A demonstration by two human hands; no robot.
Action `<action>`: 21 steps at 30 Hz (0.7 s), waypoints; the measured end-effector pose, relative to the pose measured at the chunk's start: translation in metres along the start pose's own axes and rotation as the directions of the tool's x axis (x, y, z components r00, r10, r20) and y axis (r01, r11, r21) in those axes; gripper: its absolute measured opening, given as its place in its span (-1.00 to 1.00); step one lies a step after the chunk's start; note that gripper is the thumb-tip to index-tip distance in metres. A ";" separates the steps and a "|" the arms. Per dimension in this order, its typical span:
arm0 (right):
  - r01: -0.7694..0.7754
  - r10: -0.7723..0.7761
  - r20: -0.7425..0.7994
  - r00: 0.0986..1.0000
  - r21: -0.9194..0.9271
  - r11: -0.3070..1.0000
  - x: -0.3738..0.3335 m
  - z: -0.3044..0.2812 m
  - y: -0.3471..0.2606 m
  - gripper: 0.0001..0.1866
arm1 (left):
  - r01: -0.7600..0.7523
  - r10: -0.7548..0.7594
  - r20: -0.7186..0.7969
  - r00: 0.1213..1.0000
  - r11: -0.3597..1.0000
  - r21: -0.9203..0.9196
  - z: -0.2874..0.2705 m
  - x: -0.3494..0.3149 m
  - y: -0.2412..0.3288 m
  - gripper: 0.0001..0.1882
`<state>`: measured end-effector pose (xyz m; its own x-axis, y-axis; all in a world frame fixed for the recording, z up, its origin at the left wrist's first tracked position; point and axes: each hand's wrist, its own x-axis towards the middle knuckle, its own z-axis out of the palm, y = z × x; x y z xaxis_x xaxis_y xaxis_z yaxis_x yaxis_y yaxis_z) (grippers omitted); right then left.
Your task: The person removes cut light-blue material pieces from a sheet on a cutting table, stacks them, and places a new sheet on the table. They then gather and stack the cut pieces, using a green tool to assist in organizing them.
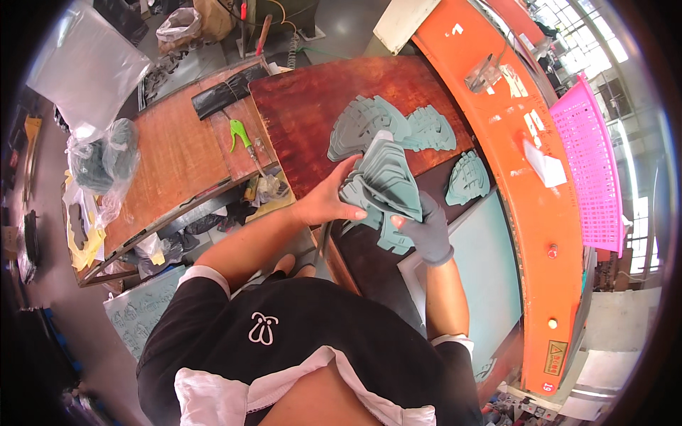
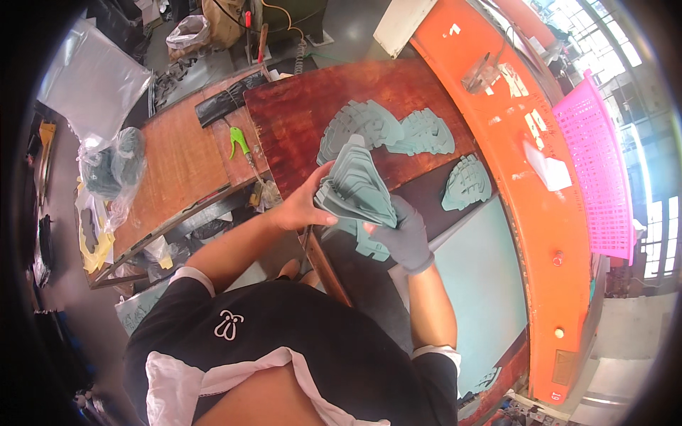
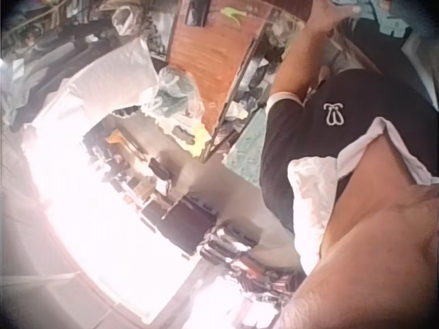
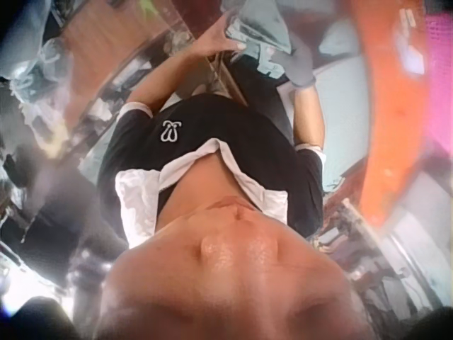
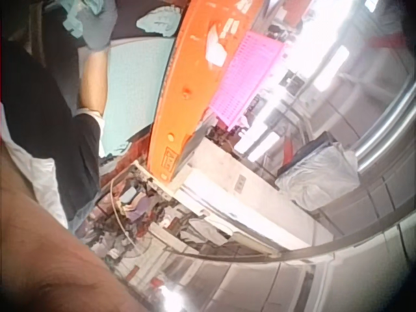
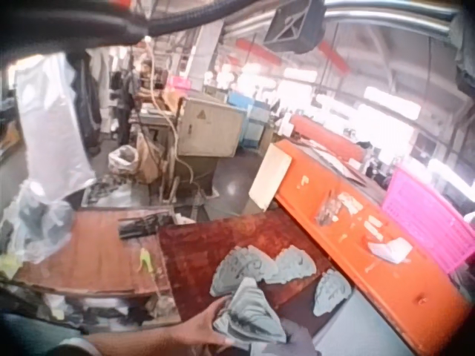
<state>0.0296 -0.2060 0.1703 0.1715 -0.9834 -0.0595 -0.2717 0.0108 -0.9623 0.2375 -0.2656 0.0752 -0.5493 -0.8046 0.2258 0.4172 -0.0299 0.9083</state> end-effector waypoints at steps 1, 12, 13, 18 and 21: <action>0.026 -0.026 -0.005 1.000 0.095 0.995 -0.004 0.004 0.001 -0.62 | 0.088 -0.089 0.039 0.995 0.996 0.027 -0.001 0.001 0.010 0.10; 0.159 -0.168 0.009 0.986 0.277 0.948 -0.007 0.020 0.035 -0.20 | 0.270 -0.298 0.039 0.954 0.908 0.320 0.008 -0.020 0.065 -0.42; 0.216 -0.223 0.009 0.975 0.219 0.952 -0.006 0.023 0.037 -0.20 | 0.267 -0.304 0.048 0.951 0.893 0.363 0.007 -0.022 0.069 -0.43; 0.110 -0.077 -0.106 0.991 0.350 0.930 0.001 0.053 0.039 -0.59 | 0.240 -0.211 -0.117 0.970 0.891 0.386 0.014 -0.027 0.077 -0.46; -0.067 0.145 -0.193 0.970 0.364 0.929 0.007 0.052 0.029 -0.55 | 0.439 -0.414 -0.300 0.859 0.898 0.018 0.026 -0.014 0.071 -0.46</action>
<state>0.0722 -0.2034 0.1282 -0.0559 -0.9877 -0.1463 0.0809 0.1415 -0.9866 0.2564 -0.2407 0.1459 -0.4278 -0.8569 -0.2877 0.1204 -0.3695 0.9214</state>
